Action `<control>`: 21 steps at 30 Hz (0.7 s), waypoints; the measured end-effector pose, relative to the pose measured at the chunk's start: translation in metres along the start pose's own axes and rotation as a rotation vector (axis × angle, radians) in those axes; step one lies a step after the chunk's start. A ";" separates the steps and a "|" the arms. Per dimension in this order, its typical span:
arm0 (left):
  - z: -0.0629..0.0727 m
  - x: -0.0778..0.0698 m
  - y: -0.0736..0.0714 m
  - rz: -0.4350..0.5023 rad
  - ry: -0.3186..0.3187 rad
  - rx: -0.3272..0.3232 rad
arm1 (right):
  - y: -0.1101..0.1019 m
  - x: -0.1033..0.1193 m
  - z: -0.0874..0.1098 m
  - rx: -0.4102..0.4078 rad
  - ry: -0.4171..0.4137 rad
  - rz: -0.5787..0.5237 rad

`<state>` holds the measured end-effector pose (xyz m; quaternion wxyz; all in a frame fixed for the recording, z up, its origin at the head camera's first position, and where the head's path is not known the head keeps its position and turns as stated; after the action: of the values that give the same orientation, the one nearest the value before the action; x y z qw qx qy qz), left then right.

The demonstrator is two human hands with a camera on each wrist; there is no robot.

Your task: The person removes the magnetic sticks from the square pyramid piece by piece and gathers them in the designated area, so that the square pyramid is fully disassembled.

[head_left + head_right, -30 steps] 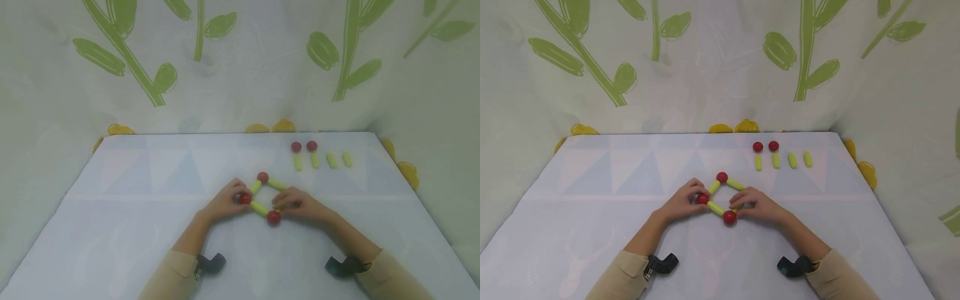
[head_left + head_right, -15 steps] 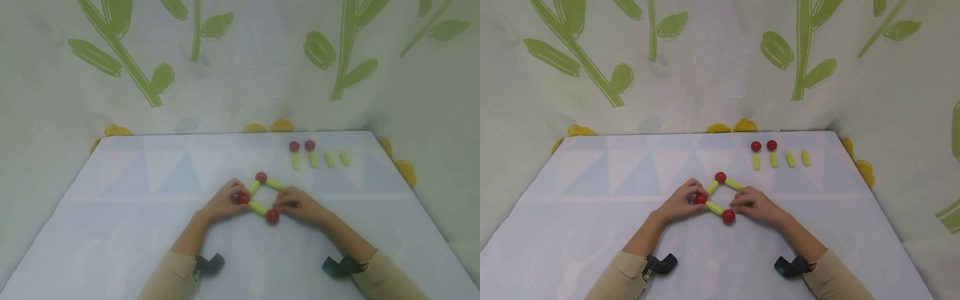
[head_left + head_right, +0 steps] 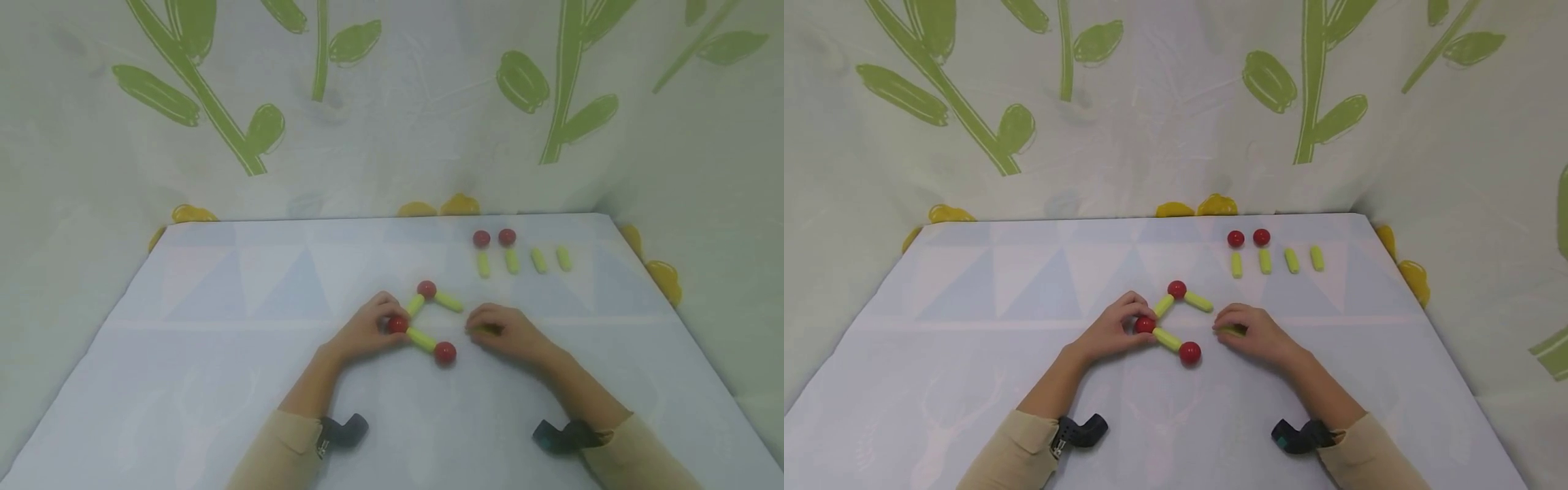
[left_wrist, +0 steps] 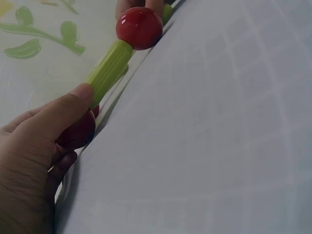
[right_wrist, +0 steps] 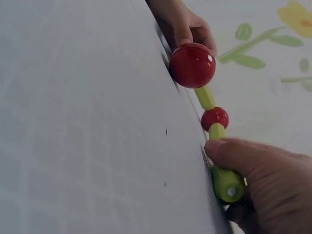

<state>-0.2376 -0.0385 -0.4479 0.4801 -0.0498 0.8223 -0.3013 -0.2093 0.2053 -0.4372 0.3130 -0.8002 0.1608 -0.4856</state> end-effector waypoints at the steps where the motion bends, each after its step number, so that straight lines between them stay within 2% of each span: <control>1: 0.000 0.000 0.000 -0.001 0.001 -0.001 | -0.002 -0.002 0.001 0.004 0.036 0.025; 5: 0.000 0.000 -0.001 -0.005 -0.002 -0.005 | -0.009 -0.007 0.006 0.079 0.139 0.071; 7: 0.000 -0.001 -0.002 -0.006 -0.006 -0.005 | -0.012 -0.009 0.010 0.133 0.171 0.082; 10: 0.000 -0.001 -0.001 -0.009 -0.017 -0.001 | -0.016 -0.011 0.013 0.172 0.195 0.104; 12: 0.000 -0.001 0.000 -0.012 -0.025 0.004 | -0.019 -0.014 0.013 0.156 0.207 0.120; 15: -0.001 -0.001 0.000 -0.011 -0.024 0.003 | -0.023 -0.020 0.009 0.090 0.226 0.095; 18: -0.001 -0.001 -0.001 -0.005 -0.017 -0.006 | -0.025 -0.028 0.005 0.019 0.299 0.048; 21: -0.002 0.000 -0.001 -0.002 -0.013 -0.013 | -0.027 -0.036 0.002 -0.016 0.378 0.025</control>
<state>-0.2390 -0.0386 -0.4464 0.4849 -0.0556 0.8211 -0.2958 -0.2258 0.2464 -0.4446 0.2767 -0.6951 0.2304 -0.6222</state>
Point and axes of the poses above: each hand's wrist, its own z-axis away from the middle knuckle, its own y-axis out of the palm, x = y × z, the point moved 6 cm from there along -z, towards the middle knuckle, and after that the axes turned 12 degrees about -x, right-handed, at the moved point
